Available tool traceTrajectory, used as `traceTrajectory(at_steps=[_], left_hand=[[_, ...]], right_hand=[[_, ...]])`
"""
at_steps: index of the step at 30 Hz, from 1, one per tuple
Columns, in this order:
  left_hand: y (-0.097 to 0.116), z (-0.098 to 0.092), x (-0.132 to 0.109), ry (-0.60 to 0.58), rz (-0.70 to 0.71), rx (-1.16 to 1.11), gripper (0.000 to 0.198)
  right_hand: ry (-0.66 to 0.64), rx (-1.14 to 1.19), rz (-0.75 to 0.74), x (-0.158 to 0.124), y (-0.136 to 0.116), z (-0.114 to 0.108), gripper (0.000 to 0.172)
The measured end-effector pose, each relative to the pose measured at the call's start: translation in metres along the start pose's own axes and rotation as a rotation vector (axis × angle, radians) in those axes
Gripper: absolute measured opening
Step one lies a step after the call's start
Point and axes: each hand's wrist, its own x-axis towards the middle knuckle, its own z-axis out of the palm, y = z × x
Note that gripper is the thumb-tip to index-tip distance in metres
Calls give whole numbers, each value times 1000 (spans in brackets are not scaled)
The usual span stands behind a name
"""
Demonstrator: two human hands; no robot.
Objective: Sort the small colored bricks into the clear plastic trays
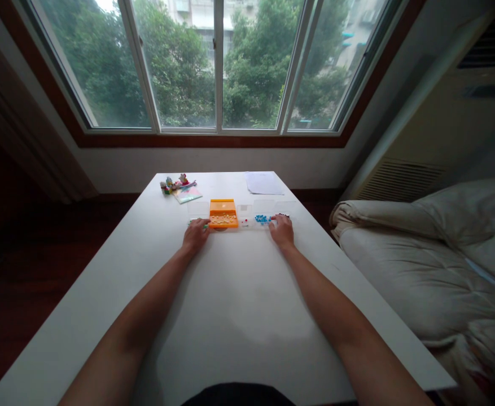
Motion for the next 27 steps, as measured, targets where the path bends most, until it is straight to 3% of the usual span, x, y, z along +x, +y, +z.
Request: traceTrajectory(at_steps=[5,9,13,20,24,27], left_hand=[[8,-6,-1,19,-24,17,31],[25,-8,-5,22,9,45,26],[42,-7,-13,-98,167,64,23],[44,-12,-37,-256,252,111,24],[36,-14,-51,-305,281,115,46],[31,-12,-56,-381,253,114,59]], right_hand=[[-30,68,-153,-14,-36,-11,29],[-298,152,-371,-45,-80,-12,29],[-465,78,-551,-70,-109,-4,36],[-636,-61,-578,-68,-110,4,65],[-730,-61,-604,-66,-112,3,71],[-732,-64,-591,-68,-116,2,74]])
